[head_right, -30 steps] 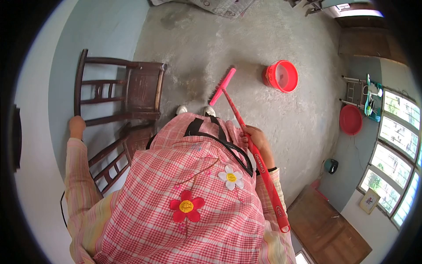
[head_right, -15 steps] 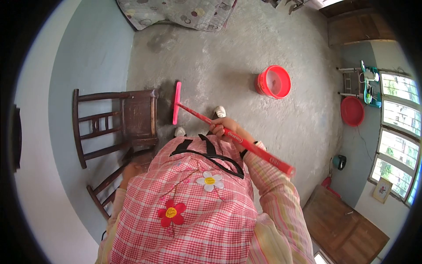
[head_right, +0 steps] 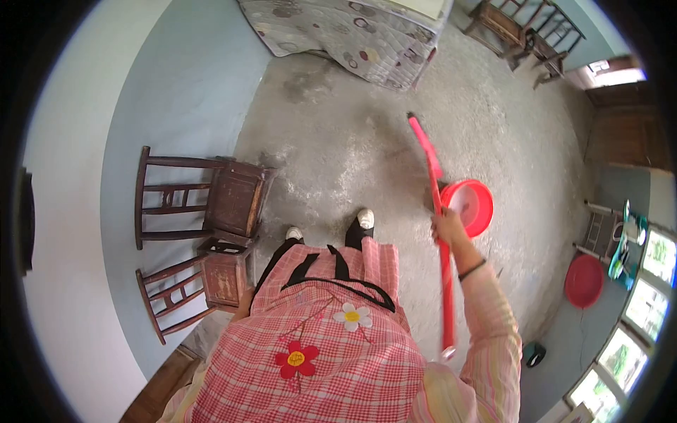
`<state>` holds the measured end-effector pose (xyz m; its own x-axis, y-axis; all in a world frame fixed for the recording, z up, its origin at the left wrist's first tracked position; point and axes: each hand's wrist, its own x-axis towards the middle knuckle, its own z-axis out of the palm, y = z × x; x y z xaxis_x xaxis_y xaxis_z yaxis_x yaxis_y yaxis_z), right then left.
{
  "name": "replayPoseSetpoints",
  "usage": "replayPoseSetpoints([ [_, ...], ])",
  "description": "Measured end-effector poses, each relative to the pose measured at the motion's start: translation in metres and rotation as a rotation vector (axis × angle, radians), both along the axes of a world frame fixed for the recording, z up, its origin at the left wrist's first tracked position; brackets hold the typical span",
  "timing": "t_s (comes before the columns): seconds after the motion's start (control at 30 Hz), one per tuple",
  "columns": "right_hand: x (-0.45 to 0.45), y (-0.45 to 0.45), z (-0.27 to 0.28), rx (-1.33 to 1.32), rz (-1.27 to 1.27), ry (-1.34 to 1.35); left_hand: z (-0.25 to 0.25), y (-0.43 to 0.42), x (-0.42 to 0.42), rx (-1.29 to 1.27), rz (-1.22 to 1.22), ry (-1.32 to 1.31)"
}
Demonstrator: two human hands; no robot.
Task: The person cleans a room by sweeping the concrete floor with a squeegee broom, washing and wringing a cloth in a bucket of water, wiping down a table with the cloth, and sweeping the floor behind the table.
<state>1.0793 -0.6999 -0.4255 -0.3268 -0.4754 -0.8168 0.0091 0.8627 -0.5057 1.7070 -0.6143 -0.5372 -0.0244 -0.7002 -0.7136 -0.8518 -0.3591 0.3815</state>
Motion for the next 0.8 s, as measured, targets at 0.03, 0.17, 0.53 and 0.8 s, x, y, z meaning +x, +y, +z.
replayPoseSetpoints([
  [0.03,0.011,-0.006,0.024,0.032,-0.031,-0.005,-0.008,0.008,-0.008,-0.076,0.049,0.036],
  [0.17,-0.013,-0.038,0.067,0.004,-0.305,-0.352,0.026,0.003,-0.036,0.027,0.185,-0.085],
  [0.53,0.1,-0.278,-0.033,0.023,-0.383,-1.333,-0.01,-0.192,-0.098,-0.058,-0.033,0.05],
  [0.8,0.073,-0.386,-0.117,0.129,-1.107,-2.096,0.041,-0.351,-0.106,0.244,0.489,0.318],
])
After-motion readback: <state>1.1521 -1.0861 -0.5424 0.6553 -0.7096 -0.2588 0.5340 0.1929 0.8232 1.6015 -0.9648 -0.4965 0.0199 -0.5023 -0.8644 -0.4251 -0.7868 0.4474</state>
